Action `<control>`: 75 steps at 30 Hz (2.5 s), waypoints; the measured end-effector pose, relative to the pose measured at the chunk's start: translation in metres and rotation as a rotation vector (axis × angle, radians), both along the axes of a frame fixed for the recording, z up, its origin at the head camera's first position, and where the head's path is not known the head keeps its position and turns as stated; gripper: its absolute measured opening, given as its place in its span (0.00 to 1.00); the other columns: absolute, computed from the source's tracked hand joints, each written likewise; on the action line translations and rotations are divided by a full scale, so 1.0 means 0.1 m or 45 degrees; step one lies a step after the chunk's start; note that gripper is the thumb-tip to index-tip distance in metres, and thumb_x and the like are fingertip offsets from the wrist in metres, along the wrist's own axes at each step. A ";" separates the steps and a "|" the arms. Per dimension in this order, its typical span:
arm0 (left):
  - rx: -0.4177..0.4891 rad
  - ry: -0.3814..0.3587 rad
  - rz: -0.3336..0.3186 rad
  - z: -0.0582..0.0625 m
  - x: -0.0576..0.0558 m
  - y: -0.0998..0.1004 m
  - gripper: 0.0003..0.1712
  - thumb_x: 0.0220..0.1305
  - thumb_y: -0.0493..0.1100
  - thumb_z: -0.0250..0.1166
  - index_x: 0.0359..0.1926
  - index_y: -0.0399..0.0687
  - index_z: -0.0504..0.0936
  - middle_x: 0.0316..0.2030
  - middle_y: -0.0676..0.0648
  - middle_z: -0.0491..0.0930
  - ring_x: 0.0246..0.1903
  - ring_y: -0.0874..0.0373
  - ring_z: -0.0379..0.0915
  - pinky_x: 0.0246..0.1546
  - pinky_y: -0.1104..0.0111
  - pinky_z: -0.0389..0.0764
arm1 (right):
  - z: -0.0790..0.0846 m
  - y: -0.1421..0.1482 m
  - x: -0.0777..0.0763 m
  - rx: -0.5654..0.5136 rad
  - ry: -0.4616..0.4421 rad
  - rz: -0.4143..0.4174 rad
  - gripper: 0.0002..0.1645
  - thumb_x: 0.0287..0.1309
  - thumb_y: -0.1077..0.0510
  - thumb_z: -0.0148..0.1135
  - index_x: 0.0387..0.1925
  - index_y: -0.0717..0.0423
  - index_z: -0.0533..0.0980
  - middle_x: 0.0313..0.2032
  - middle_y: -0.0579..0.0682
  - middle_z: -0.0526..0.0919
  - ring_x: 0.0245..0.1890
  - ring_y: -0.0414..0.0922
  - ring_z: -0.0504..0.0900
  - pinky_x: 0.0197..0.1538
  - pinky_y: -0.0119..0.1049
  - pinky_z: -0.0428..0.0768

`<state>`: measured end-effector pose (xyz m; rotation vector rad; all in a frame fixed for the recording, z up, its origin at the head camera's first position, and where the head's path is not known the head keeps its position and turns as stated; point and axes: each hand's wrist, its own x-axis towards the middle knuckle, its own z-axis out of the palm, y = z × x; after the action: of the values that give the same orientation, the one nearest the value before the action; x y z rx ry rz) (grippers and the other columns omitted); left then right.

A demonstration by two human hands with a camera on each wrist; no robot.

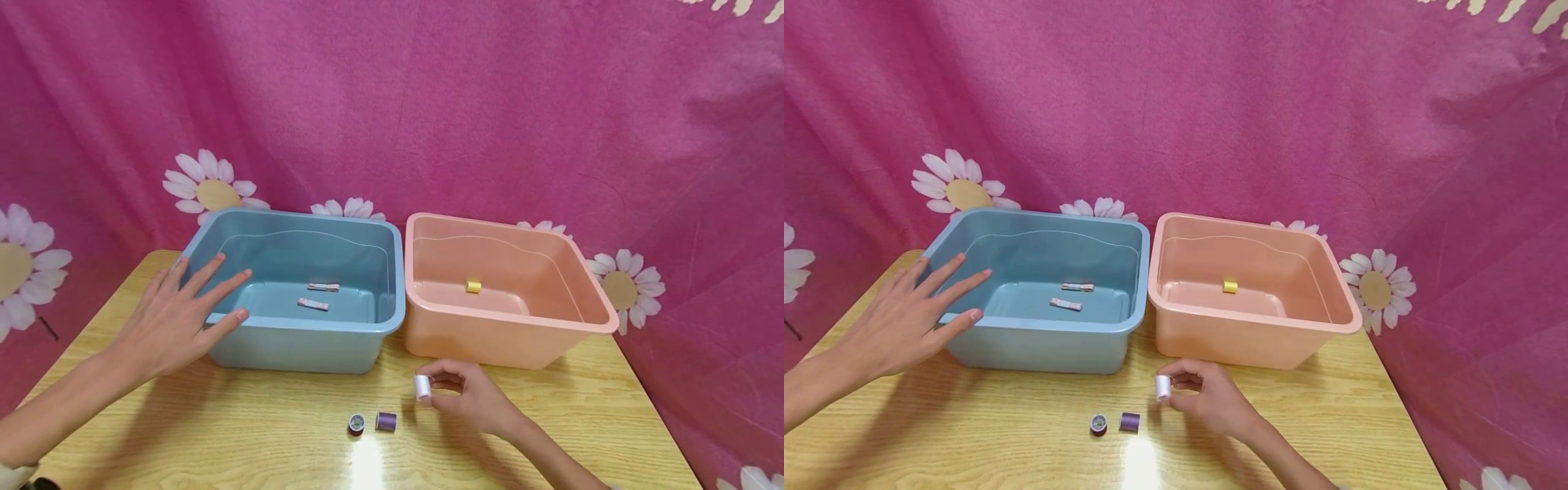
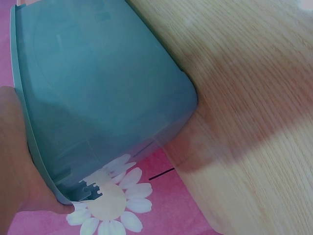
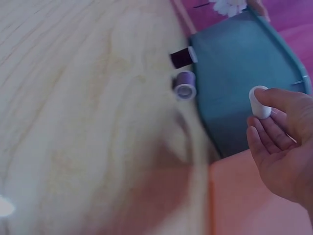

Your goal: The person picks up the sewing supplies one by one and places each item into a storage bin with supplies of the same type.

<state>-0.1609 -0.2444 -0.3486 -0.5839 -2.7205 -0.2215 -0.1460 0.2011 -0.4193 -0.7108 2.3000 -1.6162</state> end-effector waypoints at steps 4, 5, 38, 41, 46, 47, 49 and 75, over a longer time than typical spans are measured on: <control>-0.002 0.007 -0.007 0.00 -0.01 0.00 0.36 0.68 0.65 0.57 0.73 0.58 0.68 0.71 0.32 0.61 0.65 0.19 0.51 0.59 0.29 0.55 | 0.18 0.07 0.00 -0.030 -0.007 0.000 0.18 0.57 0.66 0.71 0.50 0.65 0.80 0.49 0.60 0.82 0.46 0.49 0.84 0.51 0.43 0.83; -0.004 0.007 -0.007 0.00 -0.01 0.00 0.36 0.68 0.65 0.57 0.73 0.58 0.68 0.71 0.32 0.61 0.64 0.19 0.51 0.59 0.29 0.55 | 0.22 0.08 0.00 -0.036 -0.003 0.000 0.18 0.57 0.66 0.70 0.50 0.65 0.80 0.49 0.60 0.82 0.46 0.50 0.84 0.50 0.41 0.83; -0.017 -0.003 0.003 -0.02 -0.02 -0.01 0.37 0.68 0.65 0.58 0.73 0.57 0.67 0.71 0.32 0.60 0.64 0.18 0.52 0.58 0.29 0.55 | 1.06 0.31 -0.29 0.018 0.258 -0.173 0.19 0.56 0.72 0.69 0.50 0.71 0.78 0.45 0.60 0.83 0.43 0.42 0.85 0.46 0.34 0.83; -0.013 -0.001 0.001 -0.02 -0.02 -0.01 0.37 0.68 0.65 0.58 0.73 0.57 0.67 0.71 0.31 0.60 0.64 0.18 0.52 0.58 0.29 0.55 | 1.09 0.33 -0.38 0.019 0.249 -0.177 0.19 0.57 0.72 0.68 0.51 0.71 0.78 0.44 0.60 0.83 0.44 0.42 0.85 0.47 0.34 0.83; -0.013 -0.004 0.004 -0.02 -0.03 -0.01 0.37 0.68 0.65 0.58 0.73 0.57 0.67 0.71 0.31 0.60 0.64 0.19 0.52 0.58 0.29 0.55 | 1.15 0.37 -0.55 0.067 0.253 -0.214 0.20 0.58 0.70 0.68 0.52 0.72 0.77 0.44 0.59 0.84 0.43 0.40 0.85 0.46 0.33 0.84; -0.013 -0.001 0.003 -0.02 -0.03 -0.01 0.37 0.68 0.65 0.58 0.73 0.57 0.67 0.71 0.31 0.60 0.64 0.19 0.52 0.58 0.30 0.55 | 1.16 0.38 -0.58 0.088 0.266 -0.228 0.20 0.58 0.70 0.69 0.52 0.72 0.77 0.43 0.59 0.84 0.43 0.39 0.85 0.45 0.32 0.84; -0.016 0.004 0.001 -0.02 -0.03 -0.01 0.37 0.68 0.64 0.58 0.73 0.57 0.67 0.70 0.31 0.61 0.64 0.19 0.52 0.58 0.30 0.55 | 1.17 0.40 -0.65 0.111 0.287 -0.239 0.19 0.57 0.69 0.70 0.51 0.71 0.78 0.42 0.59 0.84 0.42 0.39 0.85 0.44 0.31 0.83; -0.019 -0.013 0.014 -0.01 -0.02 -0.01 0.37 0.69 0.65 0.57 0.73 0.57 0.68 0.70 0.31 0.62 0.64 0.18 0.51 0.59 0.30 0.55 | 0.92 0.60 -1.37 0.436 0.174 -0.257 0.16 0.60 0.59 0.70 0.47 0.65 0.80 0.41 0.56 0.86 0.44 0.44 0.84 0.47 0.31 0.80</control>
<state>-0.1626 -0.2451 -0.3495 -0.5740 -2.7366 -0.2017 -0.2826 0.2615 -0.3272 -0.5360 2.7295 -1.2270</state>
